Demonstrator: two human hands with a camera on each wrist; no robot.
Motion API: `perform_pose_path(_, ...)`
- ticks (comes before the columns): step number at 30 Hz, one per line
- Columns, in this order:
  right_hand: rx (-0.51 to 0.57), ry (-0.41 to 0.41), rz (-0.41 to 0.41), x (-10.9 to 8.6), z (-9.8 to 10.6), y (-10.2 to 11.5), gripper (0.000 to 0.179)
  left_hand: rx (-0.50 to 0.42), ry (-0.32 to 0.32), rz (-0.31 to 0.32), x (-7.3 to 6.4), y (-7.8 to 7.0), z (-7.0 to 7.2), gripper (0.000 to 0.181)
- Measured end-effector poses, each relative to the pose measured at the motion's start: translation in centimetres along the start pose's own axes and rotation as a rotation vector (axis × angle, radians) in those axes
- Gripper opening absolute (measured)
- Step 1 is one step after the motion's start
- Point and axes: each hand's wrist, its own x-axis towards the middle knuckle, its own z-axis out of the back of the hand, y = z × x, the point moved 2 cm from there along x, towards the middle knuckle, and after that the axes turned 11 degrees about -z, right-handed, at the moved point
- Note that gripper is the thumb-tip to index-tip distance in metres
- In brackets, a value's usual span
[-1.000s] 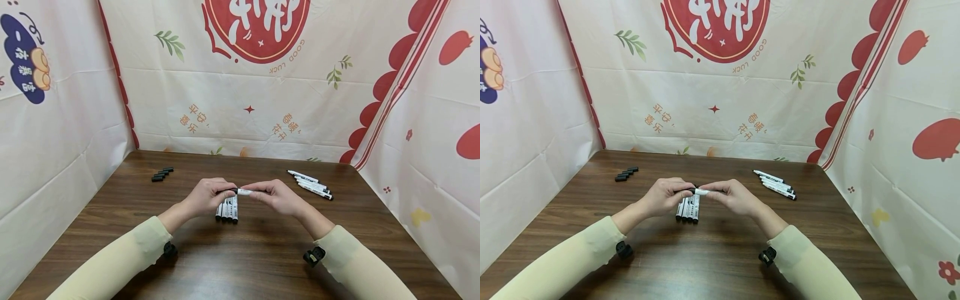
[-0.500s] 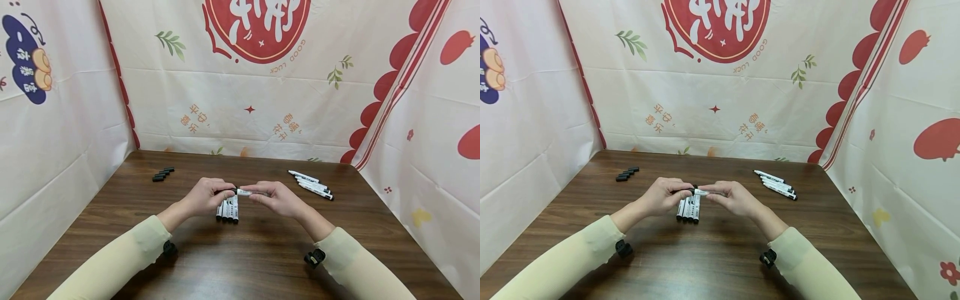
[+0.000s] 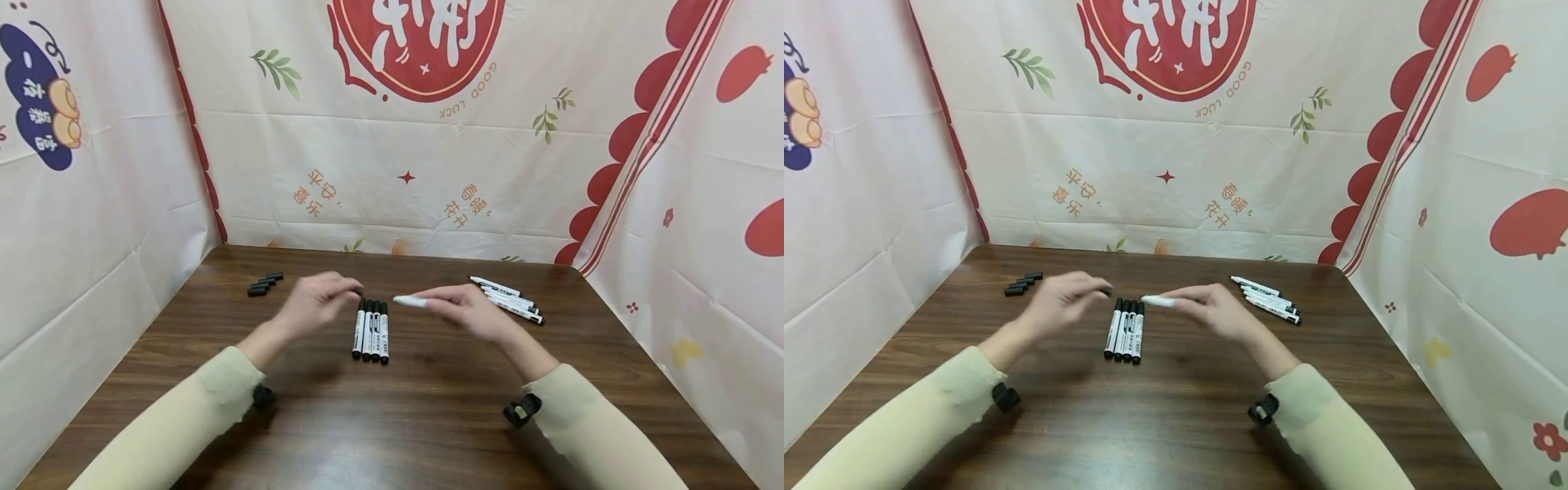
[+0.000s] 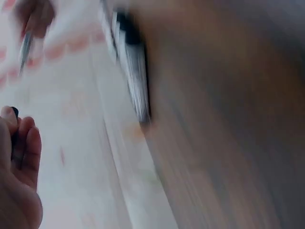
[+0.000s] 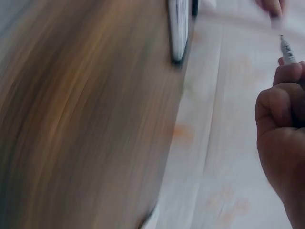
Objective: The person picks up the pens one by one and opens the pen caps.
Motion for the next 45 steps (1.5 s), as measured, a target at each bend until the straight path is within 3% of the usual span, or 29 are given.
perform_pose_path(3,0.044,-0.08,-0.049,-1.0,2.7,-2.1,0.029,0.01,-0.062,0.199,-1.3,2.1,2.7,0.015)
perform_pose_path(5,0.062,-0.11,-0.065,-1.3,3.9,-3.1,0.029,0.008,-0.066,0.281,-2.1,3.1,3.9,0.017)
perform_pose_path(12,-0.006,-0.128,-0.11,-1.3,4.4,-4.0,0.032,-0.015,0.021,0.317,-3.4,4.1,4.4,0.021)
perform_pose_path(23,-0.046,-0.155,-0.148,-2.0,4.6,-5.2,0.028,-0.053,0.092,0.459,-4.5,4.9,5.5,0.027)
perform_pose_path(27,-0.05,-0.168,-0.168,-2.3,5.0,-5.7,0.026,-0.03,0.083,0.464,-5.0,5.3,6.1,0.026)
perform_pose_path(35,-0.075,-0.224,-0.192,-3.0,6.1,-7.1,0.027,0.058,0.022,0.354,-6.1,6.0,7.1,0.022)
perform_pose_path(45,-0.144,-0.295,-0.22,-3.9,7.3,-8.3,0.027,0.109,0.078,0.401,-7.4,7.1,8.5,0.023)
